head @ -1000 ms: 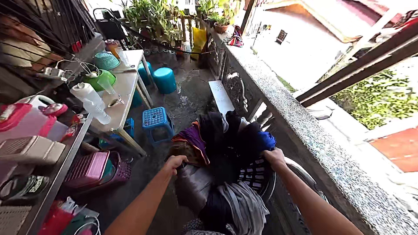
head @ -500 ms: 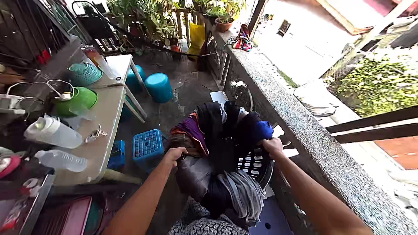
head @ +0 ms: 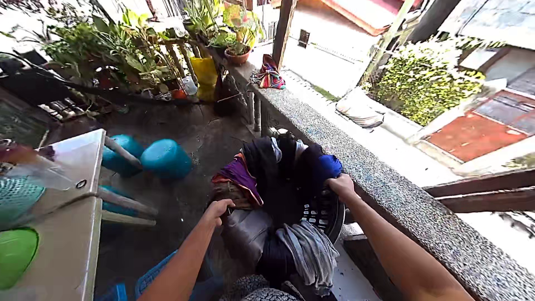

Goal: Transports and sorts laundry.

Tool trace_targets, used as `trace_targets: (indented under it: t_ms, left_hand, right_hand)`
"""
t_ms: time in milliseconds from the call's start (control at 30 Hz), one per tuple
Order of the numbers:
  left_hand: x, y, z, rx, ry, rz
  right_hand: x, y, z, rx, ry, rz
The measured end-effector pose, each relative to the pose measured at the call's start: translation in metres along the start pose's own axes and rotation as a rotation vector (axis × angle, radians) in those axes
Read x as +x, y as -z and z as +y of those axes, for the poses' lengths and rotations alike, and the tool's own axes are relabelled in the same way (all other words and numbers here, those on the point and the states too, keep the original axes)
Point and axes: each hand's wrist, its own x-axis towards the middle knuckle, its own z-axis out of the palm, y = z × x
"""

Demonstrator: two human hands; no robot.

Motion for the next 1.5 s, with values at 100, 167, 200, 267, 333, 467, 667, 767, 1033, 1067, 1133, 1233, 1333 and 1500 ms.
trace_targets:
  t_ms: [100, 167, 200, 267, 333, 467, 667, 767, 1033, 1067, 1133, 1233, 1333, 1500]
  left_hand:
    - [0.048, -0.008, 0.051, 0.041, -0.020, 0.001]
    - [0.076, -0.011, 0.074, 0.086, -0.015, -0.009]
    - [0.091, -0.014, 0.088, 0.106, -0.018, -0.020]
    - [0.117, -0.015, 0.110, 0.148, -0.009, -0.041]
    - [0.141, -0.017, 0.132, 0.197, 0.010, -0.053]
    - [0.181, -0.019, 0.169, 0.275, -0.004, -0.096]
    - [0.234, -0.031, 0.214, 0.370, 0.011, -0.199]
    - [0.253, -0.039, 0.229, 0.439, 0.034, -0.259]
    - [0.290, -0.065, 0.257, 0.528, 0.049, -0.359]
    - [0.287, -0.068, 0.264, 0.546, 0.048, -0.359]
    - [0.284, -0.074, 0.275, 0.578, 0.042, -0.357]
    - [0.288, -0.080, 0.279, 0.606, 0.033, -0.349]
    - [0.291, -0.082, 0.278, 0.609, 0.044, -0.349]
    - [0.293, -0.080, 0.278, 0.635, -0.018, -0.374]
  right_hand:
    - [0.043, -0.014, -0.025, -0.006, -0.028, 0.017]
    - [0.057, -0.022, -0.032, -0.010, -0.060, 0.029]
    - [0.064, -0.025, -0.038, 0.003, -0.069, 0.043]
    - [0.071, -0.034, -0.044, 0.031, -0.079, 0.072]
    - [0.074, -0.043, -0.049, 0.056, -0.112, 0.092]
    - [0.076, -0.062, -0.059, 0.078, -0.211, 0.141]
    - [0.073, -0.088, -0.065, 0.125, -0.327, 0.246]
    - [0.070, -0.101, -0.061, 0.156, -0.390, 0.280]
    - [0.067, -0.119, -0.047, 0.195, -0.489, 0.345]
    - [0.069, -0.120, -0.042, 0.195, -0.481, 0.346]
    - [0.070, -0.119, -0.041, 0.186, -0.477, 0.312]
    - [0.062, -0.111, -0.047, 0.088, -0.512, 0.211]
    - [0.029, -0.114, -0.062, 0.043, -0.522, 0.254]
    - [-0.053, -0.157, -0.083, -0.089, -0.322, 0.503]
